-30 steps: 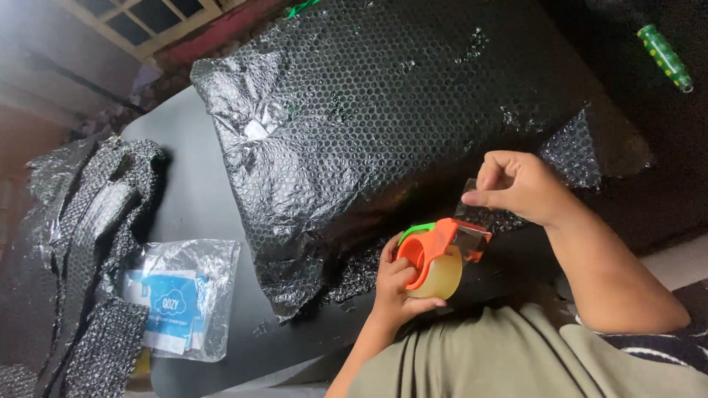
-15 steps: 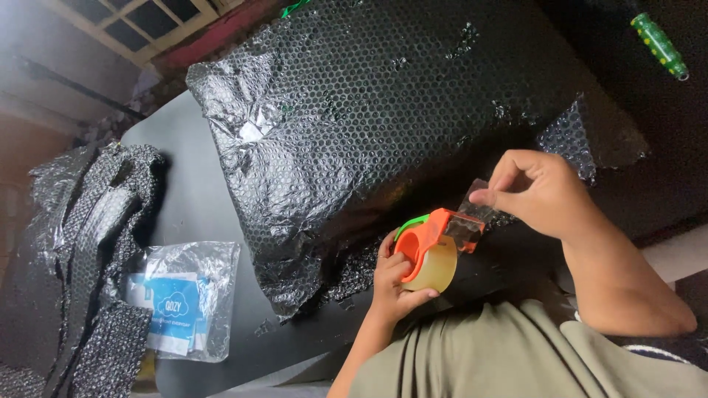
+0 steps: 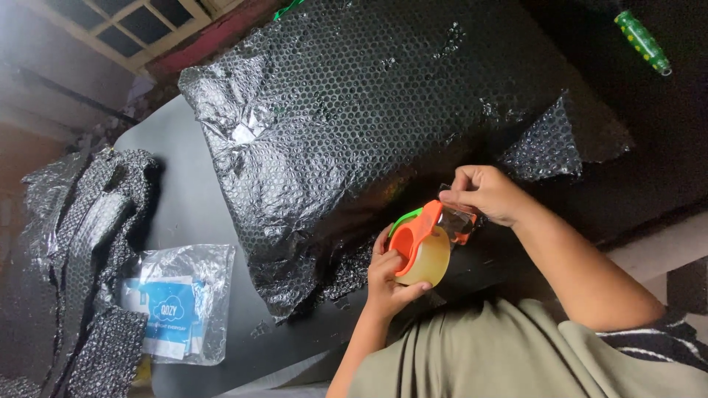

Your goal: Dusting a pillow, wrapping it in bubble wrap, and securing the package with tape.

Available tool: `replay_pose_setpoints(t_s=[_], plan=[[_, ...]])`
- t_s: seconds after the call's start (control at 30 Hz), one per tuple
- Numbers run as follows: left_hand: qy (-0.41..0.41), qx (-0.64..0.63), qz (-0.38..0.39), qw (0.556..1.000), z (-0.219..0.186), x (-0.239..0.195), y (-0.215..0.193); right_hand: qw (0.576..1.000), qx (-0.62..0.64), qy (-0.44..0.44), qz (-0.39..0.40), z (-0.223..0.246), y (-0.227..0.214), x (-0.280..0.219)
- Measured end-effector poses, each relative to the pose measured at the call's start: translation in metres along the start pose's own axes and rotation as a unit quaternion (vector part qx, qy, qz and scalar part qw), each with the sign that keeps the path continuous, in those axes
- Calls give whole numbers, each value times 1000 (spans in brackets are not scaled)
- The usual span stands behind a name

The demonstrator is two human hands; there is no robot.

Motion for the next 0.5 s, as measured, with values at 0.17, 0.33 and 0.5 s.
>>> replay_pose_setpoints(t_s=[0.17, 0.33, 0.5], plan=[[23, 5, -1, 1000, -20, 10, 6, 999, -17, -2, -37, -3, -16, -11], [40, 14, 9, 999, -33, 19, 6, 973, -179, -61, -135, -18, -55, 1], [32, 21, 0, 999, -23, 14, -3, 926, -277, -99, -236, -9, -113, -1]])
Point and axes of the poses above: each hand's wrist, its own x-axis towards the middle knuckle, its own y-axis out of the palm, z = x × y, the point moved 10 cm from there along x, towards the middle knuckle, and after that the axes turned 15 degrees about -z, right-handed, at the moved point
